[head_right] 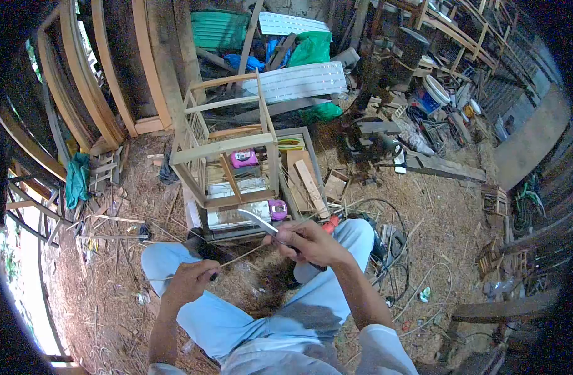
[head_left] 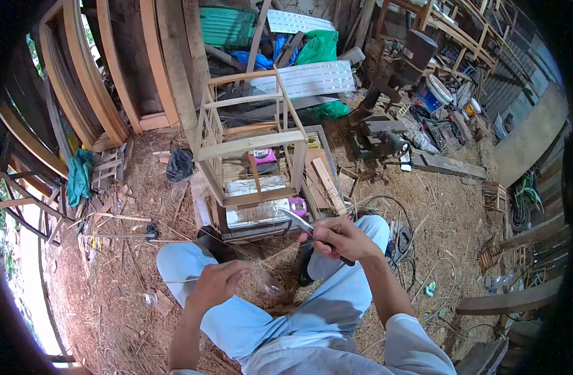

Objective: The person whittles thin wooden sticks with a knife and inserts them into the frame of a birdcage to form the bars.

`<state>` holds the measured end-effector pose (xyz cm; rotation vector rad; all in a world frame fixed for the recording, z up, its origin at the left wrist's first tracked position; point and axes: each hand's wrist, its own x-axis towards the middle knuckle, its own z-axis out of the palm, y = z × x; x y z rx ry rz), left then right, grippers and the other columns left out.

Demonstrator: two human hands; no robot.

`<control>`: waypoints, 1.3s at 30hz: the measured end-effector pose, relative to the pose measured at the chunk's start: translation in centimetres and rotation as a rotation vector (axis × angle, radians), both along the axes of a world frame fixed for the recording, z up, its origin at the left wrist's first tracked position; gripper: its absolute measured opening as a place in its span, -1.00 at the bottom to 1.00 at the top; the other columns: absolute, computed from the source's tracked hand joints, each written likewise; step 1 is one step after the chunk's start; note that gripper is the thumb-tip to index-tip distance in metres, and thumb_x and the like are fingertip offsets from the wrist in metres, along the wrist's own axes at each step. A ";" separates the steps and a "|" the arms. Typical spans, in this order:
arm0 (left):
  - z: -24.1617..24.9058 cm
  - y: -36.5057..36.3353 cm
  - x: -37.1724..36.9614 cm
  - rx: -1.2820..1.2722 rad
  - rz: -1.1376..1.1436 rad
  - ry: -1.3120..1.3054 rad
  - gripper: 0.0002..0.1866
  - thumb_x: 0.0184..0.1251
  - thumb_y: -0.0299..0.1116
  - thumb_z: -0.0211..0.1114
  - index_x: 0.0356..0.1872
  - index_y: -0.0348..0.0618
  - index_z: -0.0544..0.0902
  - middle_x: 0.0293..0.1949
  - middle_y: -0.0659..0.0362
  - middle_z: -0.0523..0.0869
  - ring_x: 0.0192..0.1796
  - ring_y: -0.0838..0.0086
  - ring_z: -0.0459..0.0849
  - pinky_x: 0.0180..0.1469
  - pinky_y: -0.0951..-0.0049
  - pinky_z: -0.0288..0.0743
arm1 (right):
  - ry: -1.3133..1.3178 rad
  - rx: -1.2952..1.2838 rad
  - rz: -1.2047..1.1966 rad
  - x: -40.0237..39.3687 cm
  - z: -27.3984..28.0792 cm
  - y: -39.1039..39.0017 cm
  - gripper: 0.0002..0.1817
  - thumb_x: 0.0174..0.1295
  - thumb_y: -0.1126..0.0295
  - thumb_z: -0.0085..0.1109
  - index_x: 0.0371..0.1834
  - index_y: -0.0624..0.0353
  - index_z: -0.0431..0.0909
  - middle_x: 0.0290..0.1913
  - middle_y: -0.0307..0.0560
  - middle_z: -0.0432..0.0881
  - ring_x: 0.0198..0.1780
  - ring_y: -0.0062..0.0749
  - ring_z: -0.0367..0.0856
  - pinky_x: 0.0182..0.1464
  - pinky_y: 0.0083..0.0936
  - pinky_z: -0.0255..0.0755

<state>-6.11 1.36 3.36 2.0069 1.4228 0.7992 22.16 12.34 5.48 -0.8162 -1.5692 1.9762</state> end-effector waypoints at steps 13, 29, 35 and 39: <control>0.0 -3.3 -4.9 0.021 0.327 0.103 -0.87 0.21 -0.57 0.15 -0.24 -0.17 0.55 -0.41 0.03 0.68 -0.41 0.10 0.66 -0.41 0.27 0.49 | 0.116 0.026 -0.637 10.4 -0.4 3.4 -0.67 0.39 0.09 -0.11 -0.03 0.09 0.44 -0.63 -0.49 0.26 -0.67 -0.77 0.17 -0.68 -0.73 0.02; 0.2 -0.9 -0.8 0.298 0.074 0.572 -0.77 -0.03 -0.53 0.22 -0.29 -0.05 0.53 -0.47 0.24 0.48 -0.41 0.40 0.59 -0.48 0.41 0.47 | 0.097 -0.108 -0.153 2.9 -0.2 0.8 -0.67 0.43 0.23 -0.12 -0.11 0.26 0.55 -0.63 -0.43 0.27 -0.65 -0.75 0.16 -0.62 -0.73 0.04; -0.5 -1.3 -0.7 0.396 0.041 0.562 -0.74 -0.10 -0.55 0.21 -0.30 -0.03 0.52 -0.55 0.26 0.37 -0.47 0.50 0.53 -0.52 0.47 0.43 | 0.099 -0.140 -0.240 4.4 0.1 1.2 -0.65 0.41 0.20 -0.07 -0.11 0.30 0.56 -0.65 -0.43 0.26 -0.65 -0.75 0.15 -0.63 -0.72 0.00; -1.0 -2.0 -2.2 0.307 0.016 0.562 -0.75 -0.07 -0.57 0.20 -0.29 -0.05 0.52 -0.54 0.25 0.42 -0.47 0.44 0.55 -0.51 0.41 0.46 | -0.003 0.018 -0.508 8.2 -1.9 3.3 -0.66 0.40 0.18 -0.07 -0.24 0.27 0.53 -0.64 -0.41 0.27 -0.67 -0.76 0.16 -0.64 -0.73 0.00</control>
